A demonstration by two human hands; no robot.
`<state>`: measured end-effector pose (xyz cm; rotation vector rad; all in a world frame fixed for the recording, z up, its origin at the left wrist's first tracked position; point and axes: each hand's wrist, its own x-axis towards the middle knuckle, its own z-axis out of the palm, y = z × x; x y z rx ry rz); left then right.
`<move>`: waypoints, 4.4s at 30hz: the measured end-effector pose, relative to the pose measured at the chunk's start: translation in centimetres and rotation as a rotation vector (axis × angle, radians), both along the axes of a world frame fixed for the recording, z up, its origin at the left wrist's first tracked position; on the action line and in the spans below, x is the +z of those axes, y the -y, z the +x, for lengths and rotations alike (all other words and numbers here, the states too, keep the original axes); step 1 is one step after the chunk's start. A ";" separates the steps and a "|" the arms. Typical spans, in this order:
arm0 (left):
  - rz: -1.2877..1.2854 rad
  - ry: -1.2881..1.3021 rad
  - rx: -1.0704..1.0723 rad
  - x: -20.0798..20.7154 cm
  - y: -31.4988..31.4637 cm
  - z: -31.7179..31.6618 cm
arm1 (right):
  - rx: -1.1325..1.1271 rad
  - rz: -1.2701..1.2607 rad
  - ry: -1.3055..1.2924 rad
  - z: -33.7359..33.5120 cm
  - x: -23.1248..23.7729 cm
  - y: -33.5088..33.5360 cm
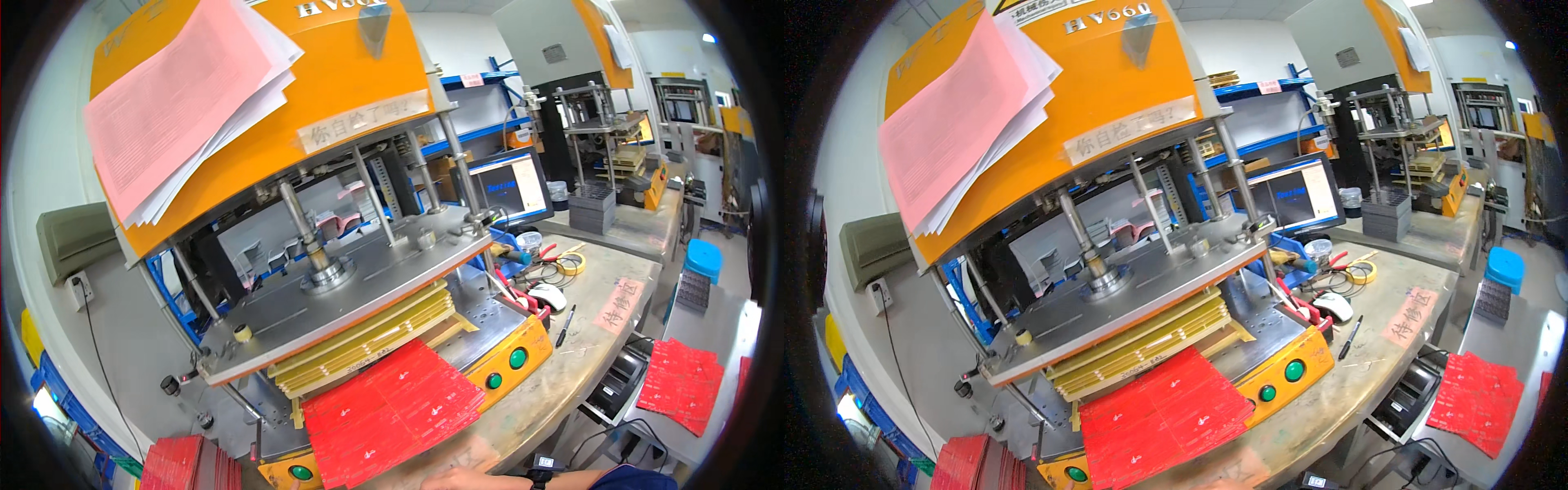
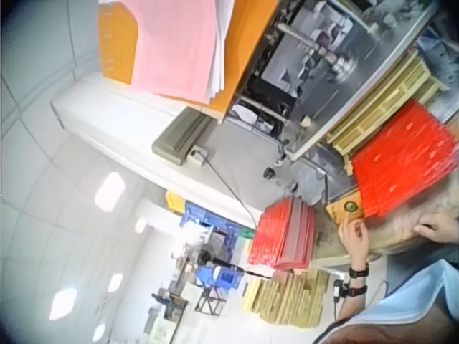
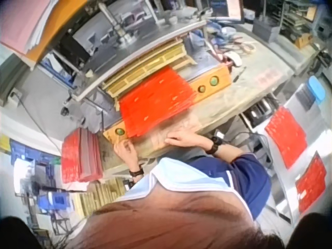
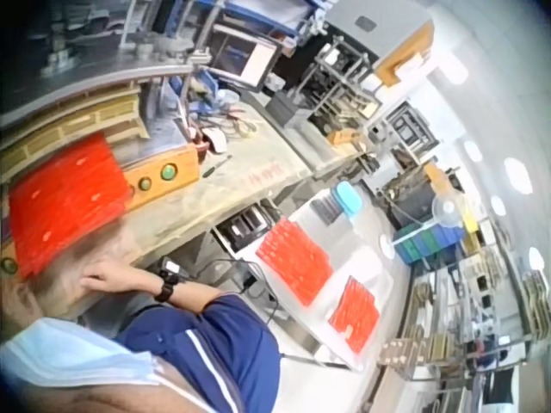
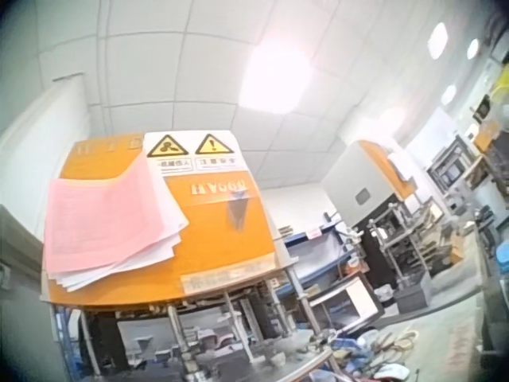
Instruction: Operating an industrial press machine to process and inspect red circuit board sheets.
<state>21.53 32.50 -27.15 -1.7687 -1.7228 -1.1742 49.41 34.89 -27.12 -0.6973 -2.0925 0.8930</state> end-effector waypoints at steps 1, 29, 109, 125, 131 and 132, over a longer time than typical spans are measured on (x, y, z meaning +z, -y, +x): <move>0.017 -0.004 0.003 0.0 0.1 0.0 | -0.018 0.001 -0.005 0.0 0.1 0.0; 0.030 -0.127 0.040 -0.5 -0.1 0.1 | 0.171 0.009 -0.210 0.8 -1.0 -1.0; -0.007 1.391 -0.889 9.9 -3.0 7.9 | -0.349 -0.496 -1.030 8.7 9.0 -9.1; -0.005 1.536 -0.845 4.3 5.4 5.7 | -0.212 -0.233 -0.986 6.2 3.0 6.5; -0.086 2.256 -1.508 1.8 6.7 2.1 | -0.105 -0.046 -0.662 6.9 4.7 4.9; -0.159 2.405 -1.914 1.5 6.5 2.1 | -0.367 0.120 -0.385 8.7 4.6 3.3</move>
